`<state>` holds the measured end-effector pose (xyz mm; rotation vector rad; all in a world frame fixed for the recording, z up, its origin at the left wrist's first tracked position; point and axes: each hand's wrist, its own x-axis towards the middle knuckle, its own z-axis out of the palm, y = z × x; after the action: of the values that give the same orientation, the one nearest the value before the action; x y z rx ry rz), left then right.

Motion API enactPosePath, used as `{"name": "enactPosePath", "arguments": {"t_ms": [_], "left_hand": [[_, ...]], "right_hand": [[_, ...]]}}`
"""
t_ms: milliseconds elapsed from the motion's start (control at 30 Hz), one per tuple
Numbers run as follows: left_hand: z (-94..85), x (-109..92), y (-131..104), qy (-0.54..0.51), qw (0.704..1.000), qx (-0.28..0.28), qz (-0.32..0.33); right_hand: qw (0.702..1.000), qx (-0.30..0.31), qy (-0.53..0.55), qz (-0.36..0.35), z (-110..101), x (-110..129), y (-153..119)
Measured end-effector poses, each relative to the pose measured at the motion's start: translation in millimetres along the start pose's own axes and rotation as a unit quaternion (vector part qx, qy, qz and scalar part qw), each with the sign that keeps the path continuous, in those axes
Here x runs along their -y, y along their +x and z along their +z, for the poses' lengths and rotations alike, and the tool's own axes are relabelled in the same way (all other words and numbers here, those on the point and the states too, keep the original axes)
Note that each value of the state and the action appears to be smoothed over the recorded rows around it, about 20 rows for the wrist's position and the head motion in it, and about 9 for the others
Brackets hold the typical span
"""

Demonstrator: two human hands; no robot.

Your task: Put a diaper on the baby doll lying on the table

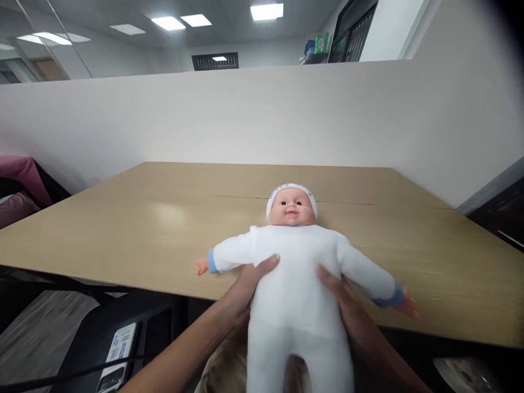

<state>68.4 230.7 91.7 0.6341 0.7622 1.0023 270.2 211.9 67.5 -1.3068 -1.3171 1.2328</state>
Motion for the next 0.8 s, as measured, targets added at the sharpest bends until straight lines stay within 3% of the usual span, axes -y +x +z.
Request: {"name": "enactPosePath", "arguments": {"t_ms": [100,300,433,600,800], "left_hand": [[-7.2,-11.2,37.8,0.007,1.0,0.021,0.01],[-24.6,-27.9,108.6,0.082,0.994,0.047,0.06],[-35.3,-40.9,148.1,0.156,0.984,0.045,0.074],[-43.6,-57.7,192.5,0.169,0.981,0.044,0.088],[-50.7,-71.3,227.0,0.117,0.984,0.095,0.098]], "right_hand": [[0.995,0.026,0.073,0.059,-2.9,9.5,43.0],[0.998,-0.001,0.016,-0.054,-8.7,-4.4,127.1],[0.99,-0.055,-0.054,-0.115,-9.6,-18.3,172.2],[0.979,-0.099,-0.113,-0.141,-17.0,-31.6,226.4],[0.975,-0.092,-0.146,-0.139,-23.3,-33.4,273.3]]}}
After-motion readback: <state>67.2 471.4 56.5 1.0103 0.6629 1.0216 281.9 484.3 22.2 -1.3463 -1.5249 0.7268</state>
